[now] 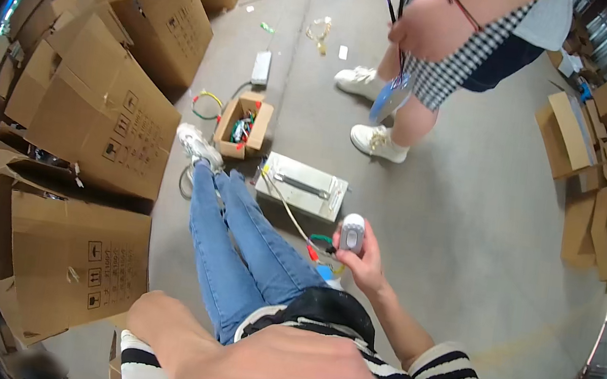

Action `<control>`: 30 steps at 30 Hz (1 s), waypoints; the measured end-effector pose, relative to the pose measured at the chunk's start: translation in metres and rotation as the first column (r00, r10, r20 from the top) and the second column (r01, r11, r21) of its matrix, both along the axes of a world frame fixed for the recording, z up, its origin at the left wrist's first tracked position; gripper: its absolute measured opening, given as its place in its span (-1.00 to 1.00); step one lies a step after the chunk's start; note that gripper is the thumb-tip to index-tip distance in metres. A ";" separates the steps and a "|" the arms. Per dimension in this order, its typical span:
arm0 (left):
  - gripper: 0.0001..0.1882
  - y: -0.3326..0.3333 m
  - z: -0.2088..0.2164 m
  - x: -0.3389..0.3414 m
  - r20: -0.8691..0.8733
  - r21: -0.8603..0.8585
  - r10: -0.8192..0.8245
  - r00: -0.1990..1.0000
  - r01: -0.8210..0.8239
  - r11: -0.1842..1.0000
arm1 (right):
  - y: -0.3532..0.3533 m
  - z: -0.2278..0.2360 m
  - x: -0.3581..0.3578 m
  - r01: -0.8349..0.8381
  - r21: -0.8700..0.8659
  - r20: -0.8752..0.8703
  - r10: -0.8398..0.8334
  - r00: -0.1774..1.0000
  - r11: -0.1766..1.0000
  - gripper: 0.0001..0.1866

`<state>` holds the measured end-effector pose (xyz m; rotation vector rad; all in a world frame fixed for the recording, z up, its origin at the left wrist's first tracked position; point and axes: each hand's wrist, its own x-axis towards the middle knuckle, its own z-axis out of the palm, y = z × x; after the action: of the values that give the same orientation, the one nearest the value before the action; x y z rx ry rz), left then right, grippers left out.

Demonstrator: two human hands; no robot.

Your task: The person sits on the floor and tests a white, bear-shaped LED light by connecting it to a power source. They use a remote control to change the light's color and brightness, then hand the device to another person. The person repeats this process with a second light unit, connecting wires and testing the illumination.

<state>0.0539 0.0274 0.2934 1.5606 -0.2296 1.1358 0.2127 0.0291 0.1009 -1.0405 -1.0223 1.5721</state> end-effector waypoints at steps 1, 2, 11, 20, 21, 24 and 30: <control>-0.71 0.001 -0.003 -0.005 -0.012 -0.014 -0.028 1.000 0.028 1.000 | 0.001 -0.003 -0.004 -0.013 0.028 -0.010 0.013 1.000 1.000 -0.61; -0.72 0.001 -0.003 -0.010 -0.026 -0.020 -0.054 0.998 0.054 0.998 | 0.003 -0.001 -0.008 0.003 0.041 -0.022 -0.002 1.000 0.999 -0.61; -0.73 -0.027 -0.020 -0.051 0.024 -0.305 0.114 0.993 -0.101 0.947 | 0.013 0.021 -0.034 0.073 -0.099 -0.230 -0.094 0.969 0.992 -0.58; -0.69 -0.032 -0.051 -0.077 0.192 -0.306 0.207 0.959 -0.142 0.941 | 0.027 0.034 -0.067 0.038 -0.179 -0.357 -0.101 0.928 0.983 -0.60; -0.70 -0.035 -0.055 -0.081 0.182 -0.364 0.164 0.970 -0.088 0.927 | 0.029 0.034 -0.069 0.023 -0.180 -0.355 -0.087 0.931 0.983 -0.60; -0.72 -0.057 -0.060 -0.086 0.159 -0.617 0.089 0.983 0.028 0.787 | 0.032 0.034 -0.077 -0.012 -0.165 -0.344 -0.046 0.938 0.986 -0.59; -0.73 -0.044 -0.066 -0.085 0.176 -0.520 0.260 0.949 -0.135 0.843 | 0.044 0.040 -0.083 -0.019 -0.174 -0.344 -0.043 0.938 0.985 -0.57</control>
<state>-0.0308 -0.0171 0.2275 0.9931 0.0755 1.4180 0.1294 0.0732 0.1408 -0.8403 -0.6438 1.7824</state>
